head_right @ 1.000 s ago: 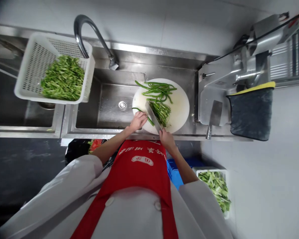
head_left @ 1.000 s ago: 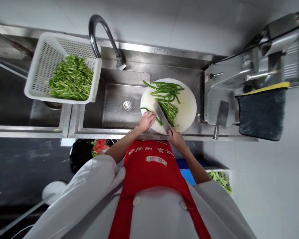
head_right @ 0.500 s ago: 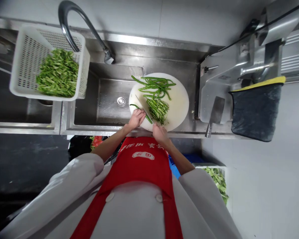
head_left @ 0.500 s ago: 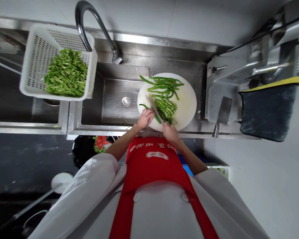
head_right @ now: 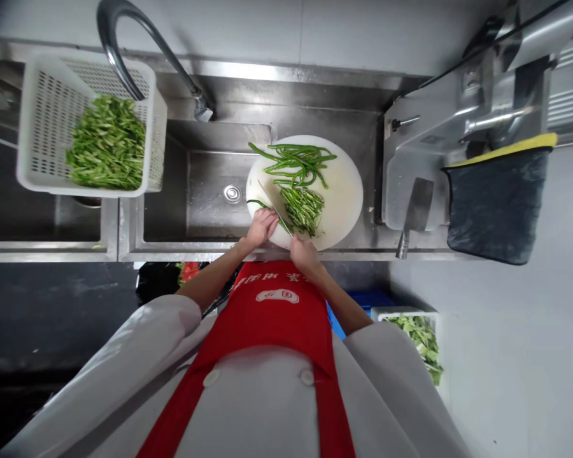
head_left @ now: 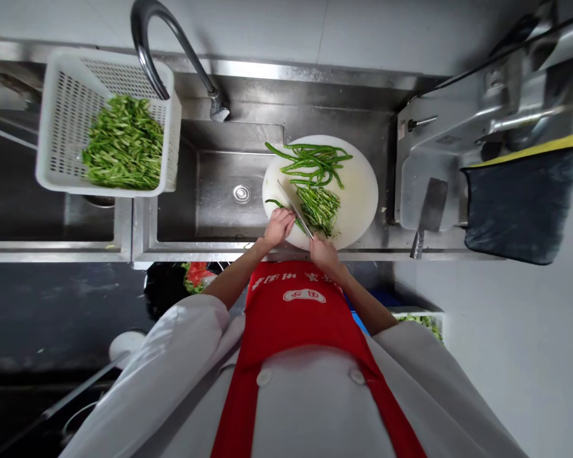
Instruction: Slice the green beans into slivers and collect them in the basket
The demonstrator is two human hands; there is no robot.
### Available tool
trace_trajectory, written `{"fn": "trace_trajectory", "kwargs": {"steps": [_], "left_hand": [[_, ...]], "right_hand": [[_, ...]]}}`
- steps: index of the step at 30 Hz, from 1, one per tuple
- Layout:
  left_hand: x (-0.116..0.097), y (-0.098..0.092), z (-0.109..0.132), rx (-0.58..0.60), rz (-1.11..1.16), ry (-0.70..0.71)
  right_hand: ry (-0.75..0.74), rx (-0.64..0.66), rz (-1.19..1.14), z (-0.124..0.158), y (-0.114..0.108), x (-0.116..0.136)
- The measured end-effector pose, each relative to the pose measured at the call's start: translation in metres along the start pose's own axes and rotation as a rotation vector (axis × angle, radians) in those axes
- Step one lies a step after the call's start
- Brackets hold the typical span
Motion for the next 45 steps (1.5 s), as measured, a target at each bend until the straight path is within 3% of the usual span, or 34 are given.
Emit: {"fn": "trace_trajectory", "kwargs": {"steps": [14, 23, 41, 45], "left_hand": [[-0.002, -0.002, 0.000, 0.001, -0.016, -0.022], [0.021, -0.025, -0.015, 0.014, -0.081, -0.003], [0.025, -0.018, -0.028, 0.060, -0.058, 0.004], [0.023, -0.017, -0.028, 0.048, -0.079, 0.001]], "right_hand": [[-0.025, -0.015, -0.084, -0.011, 0.004, 0.007], [-0.041, -0.081, -0.130, -0.019, -0.004, -0.002], [-0.058, -0.069, -0.139, -0.002, 0.002, -0.005], [-0.071, -0.055, -0.173, -0.014, 0.003, 0.005]]}}
Point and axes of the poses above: each hand's wrist, its own z-axis away from the middle knuckle, its own y-axis out of the palm, x = y × z, the point moved 5 cm from there along -z, towards the middle knuckle, and after that the axes turned 7 degrees about -y, right-handed, at the moved point
